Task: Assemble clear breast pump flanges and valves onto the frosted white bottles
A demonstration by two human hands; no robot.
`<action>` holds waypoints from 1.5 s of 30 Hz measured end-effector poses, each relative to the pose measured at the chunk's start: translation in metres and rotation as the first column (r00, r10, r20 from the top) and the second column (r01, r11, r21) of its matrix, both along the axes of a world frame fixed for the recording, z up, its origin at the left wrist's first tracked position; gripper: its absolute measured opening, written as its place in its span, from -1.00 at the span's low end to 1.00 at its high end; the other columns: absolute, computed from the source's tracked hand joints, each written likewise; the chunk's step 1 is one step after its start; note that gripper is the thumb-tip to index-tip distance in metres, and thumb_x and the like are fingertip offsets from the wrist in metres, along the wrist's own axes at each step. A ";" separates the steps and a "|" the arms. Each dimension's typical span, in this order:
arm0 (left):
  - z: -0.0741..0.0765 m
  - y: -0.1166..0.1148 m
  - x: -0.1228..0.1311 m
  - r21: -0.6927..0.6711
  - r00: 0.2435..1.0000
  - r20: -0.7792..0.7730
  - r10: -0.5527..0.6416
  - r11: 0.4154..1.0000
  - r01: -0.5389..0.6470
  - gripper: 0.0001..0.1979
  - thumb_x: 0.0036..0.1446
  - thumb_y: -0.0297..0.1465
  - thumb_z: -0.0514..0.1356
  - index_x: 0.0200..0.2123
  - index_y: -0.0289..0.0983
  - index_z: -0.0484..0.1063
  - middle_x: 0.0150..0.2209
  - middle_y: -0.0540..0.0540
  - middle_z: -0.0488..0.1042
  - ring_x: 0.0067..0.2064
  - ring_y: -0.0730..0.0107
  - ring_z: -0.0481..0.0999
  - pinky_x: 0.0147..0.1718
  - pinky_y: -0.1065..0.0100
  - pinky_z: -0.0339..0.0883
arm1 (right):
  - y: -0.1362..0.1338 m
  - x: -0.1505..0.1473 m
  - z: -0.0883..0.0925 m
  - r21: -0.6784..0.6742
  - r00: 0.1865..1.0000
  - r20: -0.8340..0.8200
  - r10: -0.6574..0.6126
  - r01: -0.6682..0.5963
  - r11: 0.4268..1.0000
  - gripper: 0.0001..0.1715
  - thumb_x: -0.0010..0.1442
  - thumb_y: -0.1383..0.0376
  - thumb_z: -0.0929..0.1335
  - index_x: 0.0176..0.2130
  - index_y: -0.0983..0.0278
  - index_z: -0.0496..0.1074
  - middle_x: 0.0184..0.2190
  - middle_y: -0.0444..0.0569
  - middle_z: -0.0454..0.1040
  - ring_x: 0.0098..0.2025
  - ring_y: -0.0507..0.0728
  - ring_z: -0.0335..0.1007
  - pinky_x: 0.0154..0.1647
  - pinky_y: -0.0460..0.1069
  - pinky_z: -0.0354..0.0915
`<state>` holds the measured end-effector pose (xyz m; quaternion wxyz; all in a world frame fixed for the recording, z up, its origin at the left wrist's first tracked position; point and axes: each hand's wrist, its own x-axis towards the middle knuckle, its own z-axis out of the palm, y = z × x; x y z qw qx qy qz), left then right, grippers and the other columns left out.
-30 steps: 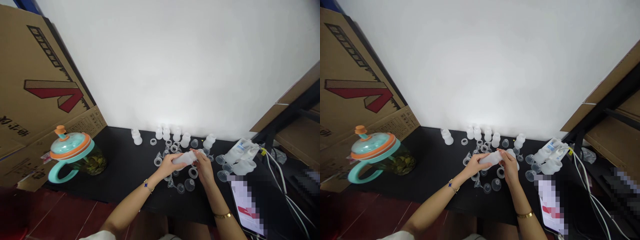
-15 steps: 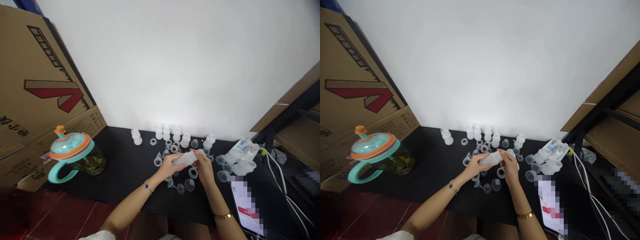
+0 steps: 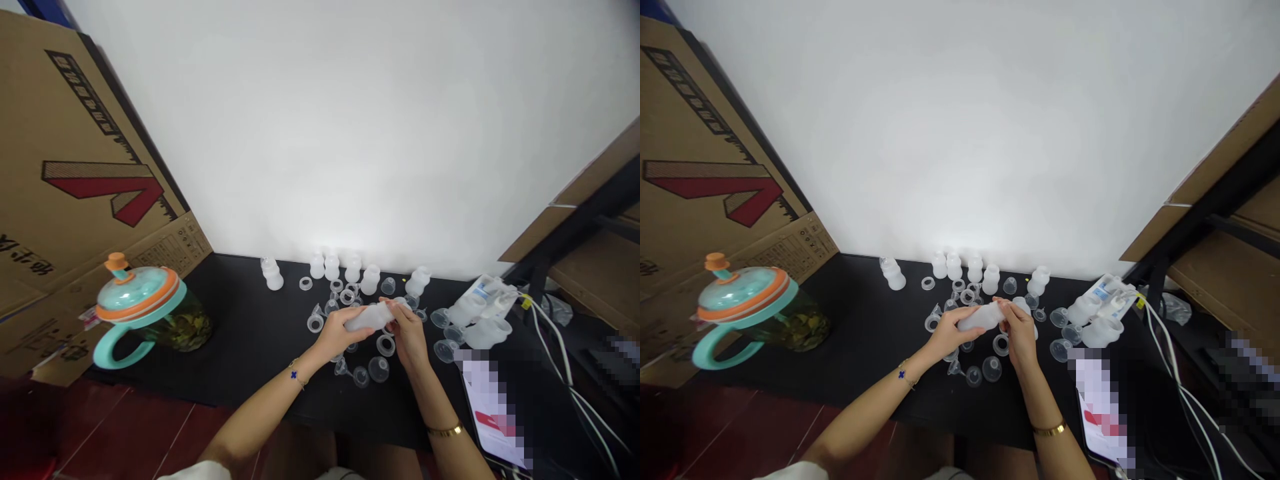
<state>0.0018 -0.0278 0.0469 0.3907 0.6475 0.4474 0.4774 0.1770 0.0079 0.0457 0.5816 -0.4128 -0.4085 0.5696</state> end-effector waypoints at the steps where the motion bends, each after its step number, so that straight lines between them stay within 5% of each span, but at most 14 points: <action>1: 0.001 0.000 0.000 0.004 1.000 -0.003 0.000 1.000 0.000 -0.50 0.07 -0.21 0.37 0.07 -0.24 0.54 0.03 -0.19 0.57 0.03 0.06 0.54 -0.03 0.22 0.44 | 0.000 0.000 0.000 0.003 1.000 -0.005 0.004 -0.004 1.000 -0.66 0.00 0.04 0.52 -0.31 0.23 0.67 -0.17 0.02 0.59 -0.52 -0.01 0.21 -0.59 -0.03 0.03; 21: -0.005 0.002 0.000 -0.060 0.999 0.003 0.033 0.998 -0.033 -0.47 0.03 -0.17 0.38 0.05 -0.29 0.55 0.00 -0.18 0.58 -0.01 0.07 0.55 -0.06 0.24 0.45 | -0.001 0.001 0.003 0.024 0.999 0.019 0.041 -0.041 0.999 -0.66 0.05 0.02 0.50 -0.25 0.18 0.67 -0.18 -0.03 0.58 -0.50 0.01 0.24 -0.60 -0.04 0.04; 28: -0.003 0.001 0.000 -0.030 1.000 0.012 0.009 0.999 -0.009 -0.50 0.06 -0.19 0.37 0.05 -0.27 0.54 0.01 -0.17 0.58 0.00 0.09 0.55 -0.04 0.25 0.43 | -0.001 0.001 0.005 0.015 0.999 0.014 0.036 -0.036 0.999 -0.68 0.05 0.04 0.51 -0.27 0.19 0.67 -0.12 -0.01 0.57 -0.48 0.01 0.22 -0.60 -0.05 0.03; 35: -0.001 -0.001 0.001 0.004 1.000 -0.005 0.011 1.000 -0.011 -0.48 0.05 -0.20 0.38 0.07 -0.27 0.52 0.03 -0.16 0.57 0.02 0.09 0.55 0.01 0.23 0.42 | -0.001 -0.001 0.001 0.033 1.000 -0.008 -0.007 0.007 0.999 -0.65 0.04 0.05 0.51 -0.26 0.24 0.67 -0.34 -0.04 0.53 -0.54 -0.03 0.09 -0.60 -0.06 -0.03; 45: -0.001 -0.002 0.001 0.081 0.999 -0.034 0.024 0.996 -0.022 -0.52 0.06 -0.24 0.38 0.06 -0.23 0.54 0.00 -0.12 0.59 -0.02 0.12 0.58 -0.03 0.27 0.43 | -0.002 -0.001 -0.001 0.031 0.999 -0.010 -0.049 0.049 0.998 -0.64 0.01 0.04 0.52 -0.30 0.26 0.67 -0.25 0.02 0.56 -0.54 -0.04 0.13 -0.62 -0.08 -0.02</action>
